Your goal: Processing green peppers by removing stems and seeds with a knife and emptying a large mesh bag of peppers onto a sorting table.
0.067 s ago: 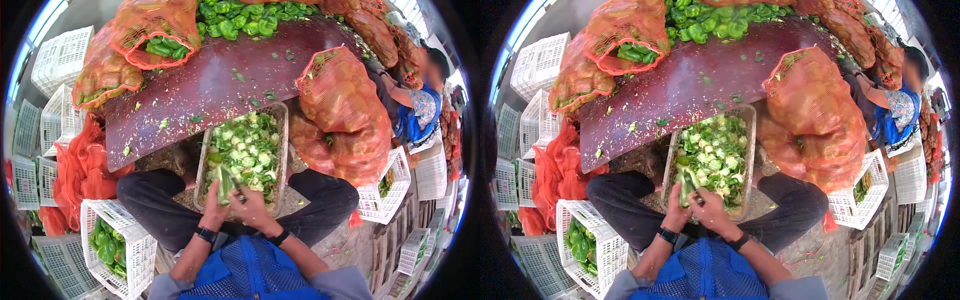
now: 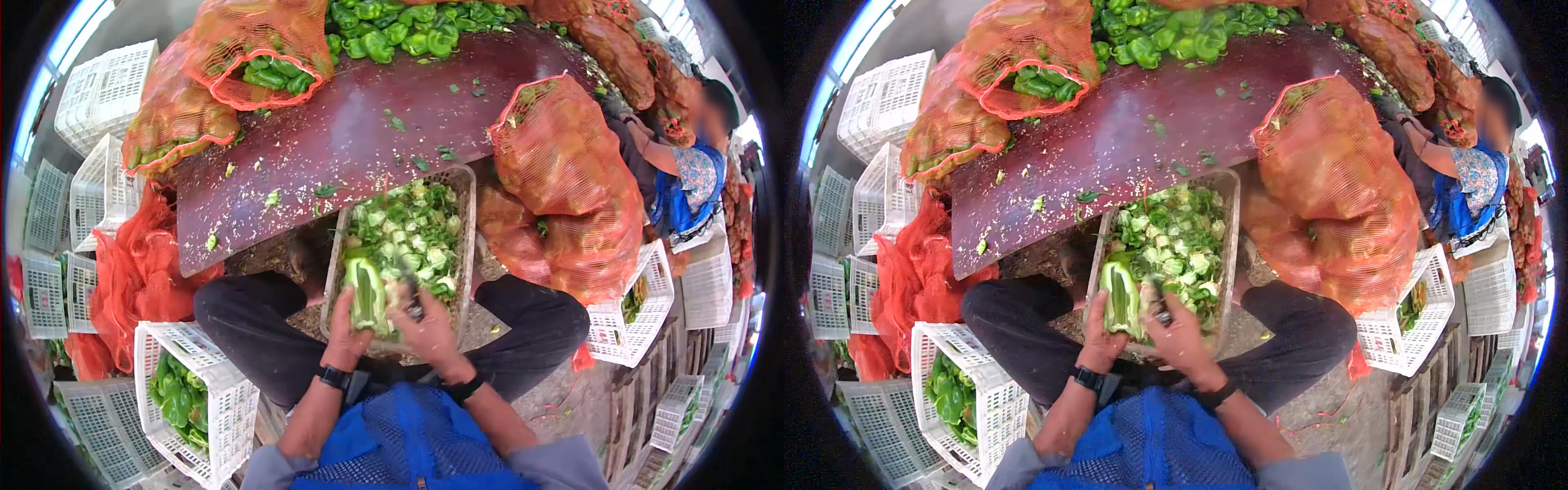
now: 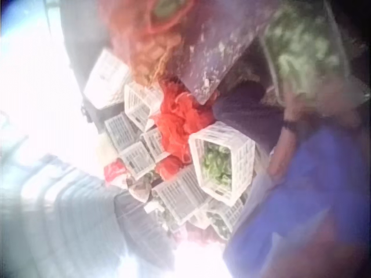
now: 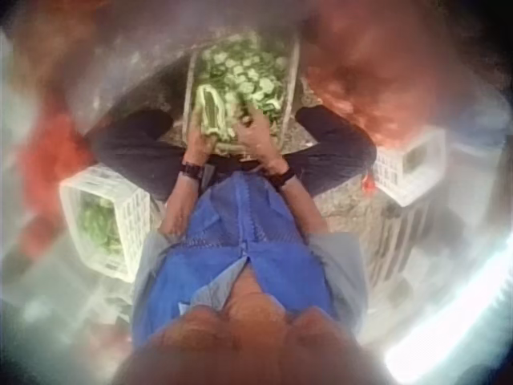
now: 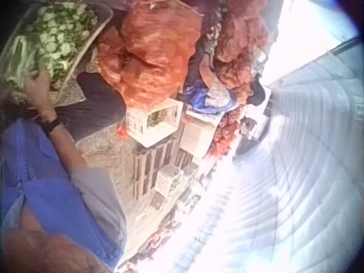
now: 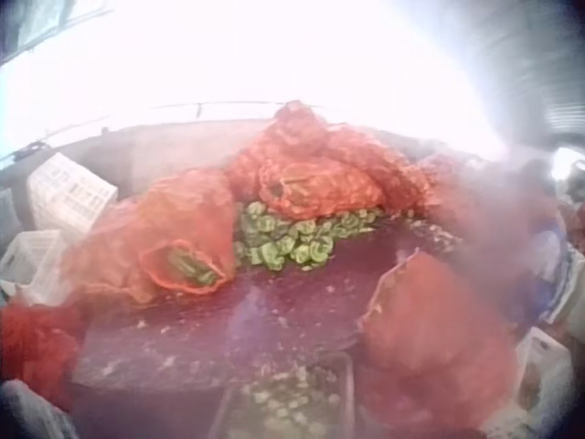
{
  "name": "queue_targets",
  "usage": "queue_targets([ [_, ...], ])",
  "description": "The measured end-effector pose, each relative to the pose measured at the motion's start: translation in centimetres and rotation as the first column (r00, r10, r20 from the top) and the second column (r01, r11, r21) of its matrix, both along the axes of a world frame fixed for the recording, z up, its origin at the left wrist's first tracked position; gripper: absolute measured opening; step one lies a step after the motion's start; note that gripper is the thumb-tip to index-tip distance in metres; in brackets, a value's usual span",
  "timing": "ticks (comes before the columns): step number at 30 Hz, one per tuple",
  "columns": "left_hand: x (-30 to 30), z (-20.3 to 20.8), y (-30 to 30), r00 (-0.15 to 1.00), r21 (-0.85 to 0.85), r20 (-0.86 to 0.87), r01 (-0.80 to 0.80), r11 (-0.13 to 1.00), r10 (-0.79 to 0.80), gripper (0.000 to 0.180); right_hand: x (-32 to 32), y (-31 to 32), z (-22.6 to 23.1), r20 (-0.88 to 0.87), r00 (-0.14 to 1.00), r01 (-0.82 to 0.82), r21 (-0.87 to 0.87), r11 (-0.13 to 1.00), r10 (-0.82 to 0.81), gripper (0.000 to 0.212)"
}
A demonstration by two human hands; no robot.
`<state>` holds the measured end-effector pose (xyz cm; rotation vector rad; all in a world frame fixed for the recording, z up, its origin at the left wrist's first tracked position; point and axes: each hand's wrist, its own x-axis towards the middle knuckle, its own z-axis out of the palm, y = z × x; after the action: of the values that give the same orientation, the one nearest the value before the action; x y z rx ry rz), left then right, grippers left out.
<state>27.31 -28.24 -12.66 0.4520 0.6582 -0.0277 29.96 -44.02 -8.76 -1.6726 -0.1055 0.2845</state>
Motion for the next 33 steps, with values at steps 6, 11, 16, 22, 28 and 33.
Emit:
queue_targets([
  [6, 1.1, 0.3, 0.9, 0.982, 0.372, 0.096, 0.114, 0.921, -0.160, 0.038, 2.5, -4.9, -5.3, 0.114, 0.975, 0.219, -0.374, 0.901, -0.190, 0.024],
  [11, 0.1, -0.2, 0.5, 0.968, 0.307, 0.151, 0.146, 0.940, -0.200, 0.047, 2.1, -4.1, -3.2, -0.083, 0.988, 0.102, -0.256, 0.961, -0.127, 0.030],
  [16, -1.7, 2.0, -0.2, 0.939, 0.503, 0.039, 0.276, 0.819, -0.341, 0.052, 1.6, -1.0, -2.0, 0.097, 0.994, -0.012, -0.331, 0.944, 0.047, 0.035],
  [22, -4.7, 8.6, 4.6, 0.995, 0.870, 0.078, -0.035, 0.492, -0.068, 0.046, 0.4, 0.9, 0.4, -0.313, 0.950, 0.064, 0.226, 0.972, 0.011, 0.019],
  [28, -16.4, 9.9, 23.1, 0.952, 0.961, 0.237, -0.200, -0.193, 0.192, 0.049, -0.1, -0.4, -5.4, -0.413, 0.904, -0.089, 0.070, 0.994, 0.110, 0.033],
  [33, -27.2, 15.3, 29.2, 0.883, 0.671, 0.152, 0.237, -0.703, 0.443, 0.045, 0.1, -0.9, -3.5, -0.440, 0.891, -0.105, 0.034, 0.994, 0.109, 0.036],
])
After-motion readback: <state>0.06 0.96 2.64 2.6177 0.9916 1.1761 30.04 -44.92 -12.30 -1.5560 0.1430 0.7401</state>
